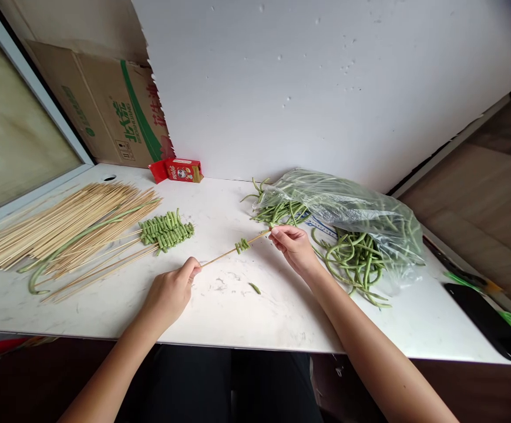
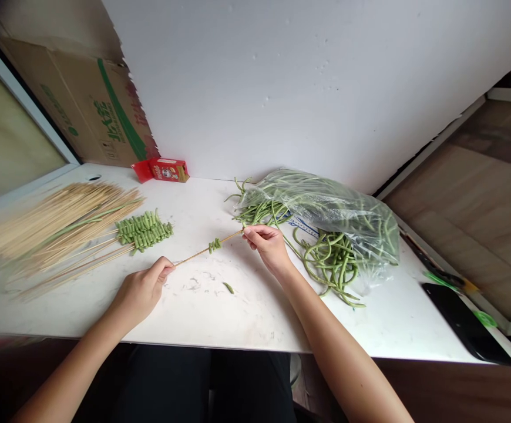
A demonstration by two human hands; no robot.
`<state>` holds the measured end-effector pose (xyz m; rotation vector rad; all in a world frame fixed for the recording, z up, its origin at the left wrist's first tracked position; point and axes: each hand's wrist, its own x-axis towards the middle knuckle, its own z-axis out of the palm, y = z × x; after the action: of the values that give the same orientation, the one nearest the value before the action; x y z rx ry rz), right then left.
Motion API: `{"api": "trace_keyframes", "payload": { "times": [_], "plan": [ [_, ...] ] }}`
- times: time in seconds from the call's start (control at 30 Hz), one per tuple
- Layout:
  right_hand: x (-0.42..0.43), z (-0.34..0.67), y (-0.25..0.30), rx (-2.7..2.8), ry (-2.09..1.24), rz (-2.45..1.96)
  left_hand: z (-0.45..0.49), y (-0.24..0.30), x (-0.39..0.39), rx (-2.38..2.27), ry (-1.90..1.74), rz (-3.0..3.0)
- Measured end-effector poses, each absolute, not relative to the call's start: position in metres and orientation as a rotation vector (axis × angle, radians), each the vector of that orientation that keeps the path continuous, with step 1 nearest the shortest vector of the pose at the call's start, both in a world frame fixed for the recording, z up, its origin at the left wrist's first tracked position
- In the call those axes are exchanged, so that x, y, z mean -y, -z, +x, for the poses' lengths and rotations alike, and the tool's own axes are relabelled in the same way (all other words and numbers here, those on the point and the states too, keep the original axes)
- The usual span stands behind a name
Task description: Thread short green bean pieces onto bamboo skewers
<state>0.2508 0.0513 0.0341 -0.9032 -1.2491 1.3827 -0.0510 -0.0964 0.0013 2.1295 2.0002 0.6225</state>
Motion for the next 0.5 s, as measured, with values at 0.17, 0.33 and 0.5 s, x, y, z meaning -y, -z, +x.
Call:
{"api": "trace_keyframes", "payload": {
  "times": [0.17,0.33,0.5],
  "plan": [
    [-0.0496,0.2495,-0.0352,1.232,-1.41,-0.926,-0.051,-0.001,0.0969,-2.015,-0.632,2.094],
    [-0.047,0.2467,-0.0359,1.192,-1.468,-0.935,-0.0504,0.0002,0.0985,-1.995,-0.708,2.129],
    [-0.0442,0.2447,-0.0367,1.192,-1.476,-0.918,-0.0496,0.0,0.0988,-1.971,-0.742,2.154]
  ]
}}
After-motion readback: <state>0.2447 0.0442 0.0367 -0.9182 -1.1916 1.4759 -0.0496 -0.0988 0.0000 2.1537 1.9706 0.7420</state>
